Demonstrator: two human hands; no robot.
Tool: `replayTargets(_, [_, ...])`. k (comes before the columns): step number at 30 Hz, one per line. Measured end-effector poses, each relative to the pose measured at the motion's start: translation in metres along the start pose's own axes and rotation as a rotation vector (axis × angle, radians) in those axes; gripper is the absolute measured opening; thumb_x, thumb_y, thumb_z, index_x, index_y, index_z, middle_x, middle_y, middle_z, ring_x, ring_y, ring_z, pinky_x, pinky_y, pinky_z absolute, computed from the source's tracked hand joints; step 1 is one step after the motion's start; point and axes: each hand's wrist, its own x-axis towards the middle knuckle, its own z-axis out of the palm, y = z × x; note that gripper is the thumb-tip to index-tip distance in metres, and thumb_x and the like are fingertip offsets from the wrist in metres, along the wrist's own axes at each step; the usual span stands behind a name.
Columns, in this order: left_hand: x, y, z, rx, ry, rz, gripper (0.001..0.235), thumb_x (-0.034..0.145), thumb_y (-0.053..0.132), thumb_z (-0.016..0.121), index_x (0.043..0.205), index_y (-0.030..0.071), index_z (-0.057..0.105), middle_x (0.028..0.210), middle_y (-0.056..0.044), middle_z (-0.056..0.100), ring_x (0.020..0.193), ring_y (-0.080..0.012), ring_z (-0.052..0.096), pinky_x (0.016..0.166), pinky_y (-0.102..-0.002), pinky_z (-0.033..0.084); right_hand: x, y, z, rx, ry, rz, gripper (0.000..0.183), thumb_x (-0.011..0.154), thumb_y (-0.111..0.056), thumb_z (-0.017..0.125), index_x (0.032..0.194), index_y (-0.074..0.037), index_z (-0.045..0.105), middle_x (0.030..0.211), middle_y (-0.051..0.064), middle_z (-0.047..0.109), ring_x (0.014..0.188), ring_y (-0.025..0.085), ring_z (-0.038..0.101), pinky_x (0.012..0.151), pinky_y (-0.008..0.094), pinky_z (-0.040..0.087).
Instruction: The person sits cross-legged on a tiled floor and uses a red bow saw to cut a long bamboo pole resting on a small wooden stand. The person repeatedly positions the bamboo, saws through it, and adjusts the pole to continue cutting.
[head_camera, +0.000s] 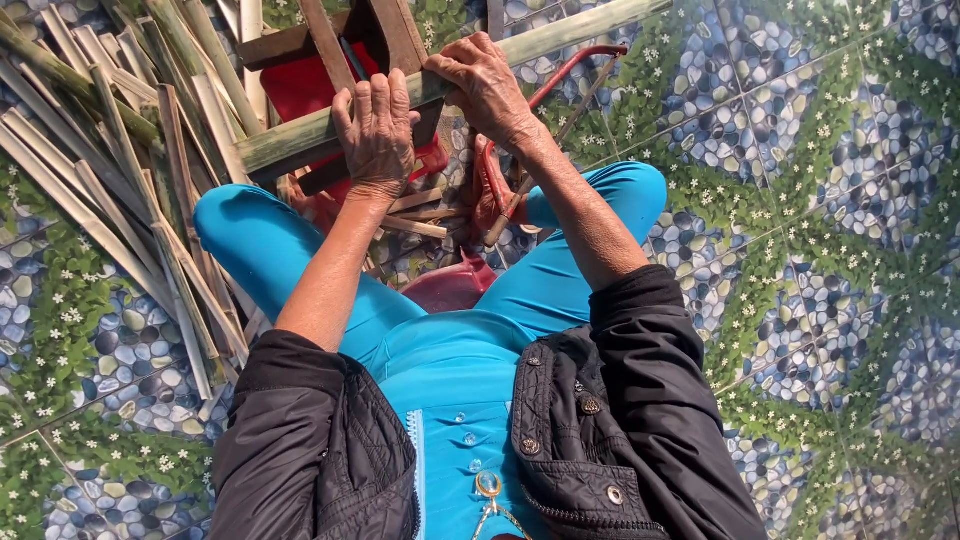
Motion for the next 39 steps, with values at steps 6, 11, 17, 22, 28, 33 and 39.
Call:
replayTargets(6, [0.000, 0.002, -0.002, 0.013, 0.010, -0.014, 0.061, 0.088, 0.027, 0.084, 0.135, -0.001, 0.057, 0.123, -0.013, 0.057, 0.102, -0.0265, 0.053, 0.101, -0.048, 0.037, 0.003, -0.009, 0.002, -0.084, -0.036, 0.020, 0.059, 0.063, 0.003, 0.081, 0.117, -0.017, 0.071, 0.115, 0.005, 0.069, 0.103, 0.026, 0.056, 0.096, 0.039, 0.049])
replayTargets(11, [-0.013, -0.002, 0.014, -0.025, 0.002, 0.010, 0.075, 0.107, 0.027, 0.067, 0.155, -0.002, 0.018, 0.136, -0.017, 0.048, 0.113, -0.0288, 0.051, 0.107, -0.051, 0.040, 0.007, -0.047, 0.001, 0.175, -0.001, -0.063, 0.049, 0.102, -0.007, 0.059, 0.148, -0.009, 0.043, 0.149, 0.015, 0.049, 0.139, 0.035, 0.046, 0.121, 0.048, 0.041])
replayTargets(17, [-0.015, 0.002, 0.028, -0.151, 0.048, -0.142, 0.060, 0.096, 0.009, 0.083, 0.142, 0.002, 0.044, 0.151, -0.019, 0.043, 0.135, -0.0326, 0.055, 0.117, -0.048, 0.042, -0.007, -0.065, 0.028, 0.397, 0.031, 0.112, 0.054, 0.110, -0.029, 0.054, 0.158, -0.014, 0.034, 0.163, 0.004, 0.040, 0.153, 0.018, 0.039, 0.131, 0.041, 0.021])
replayTargets(22, [-0.018, -0.010, 0.002, -0.540, 0.068, -0.194, 0.035, 0.094, 0.001, 0.060, 0.129, -0.005, 0.059, 0.147, -0.021, 0.049, 0.135, -0.0325, 0.056, 0.122, -0.046, 0.032, -0.006, -0.071, 0.040, 0.202, 0.052, 0.070, 0.052, 0.104, -0.015, 0.057, 0.154, -0.010, 0.041, 0.158, 0.007, 0.046, 0.151, 0.023, 0.037, 0.128, 0.042, 0.018])
replayTargets(28, [-0.047, -0.047, -0.067, -0.408, 0.428, -0.450, 0.041, 0.091, 0.001, 0.062, 0.130, 0.012, 0.056, 0.124, -0.005, 0.053, 0.112, -0.0220, 0.052, 0.101, -0.038, 0.044, -0.005, -0.070, 0.041, 0.104, 0.075, 0.035, 0.043, 0.107, -0.016, 0.058, 0.149, -0.011, 0.049, 0.157, 0.006, 0.044, 0.150, 0.024, 0.036, 0.127, 0.045, 0.020])
replayTargets(33, [-0.098, -0.076, -0.064, -0.427, 0.445, -0.771, 0.045, 0.104, 0.027, 0.054, 0.145, 0.019, 0.036, 0.127, -0.008, 0.040, 0.115, -0.0217, 0.046, 0.095, -0.037, 0.048, -0.004, -0.072, 0.039, 0.086, 0.074, 0.021, 0.040, 0.107, -0.019, 0.057, 0.146, -0.010, 0.055, 0.156, 0.007, 0.046, 0.148, 0.024, 0.037, 0.126, 0.044, 0.019])
replayTargets(39, [-0.090, -0.095, -0.078, -0.491, 0.392, -0.727, 0.013, 0.091, 0.005, 0.069, 0.101, -0.001, 0.073, 0.084, -0.009, 0.075, 0.066, -0.0146, 0.066, 0.060, -0.026, 0.056, -0.005, -0.067, 0.043, 0.063, 0.011, 0.028, 0.044, 0.107, -0.024, 0.061, 0.148, -0.012, 0.053, 0.157, 0.004, 0.044, 0.149, 0.023, 0.034, 0.127, 0.045, 0.017])
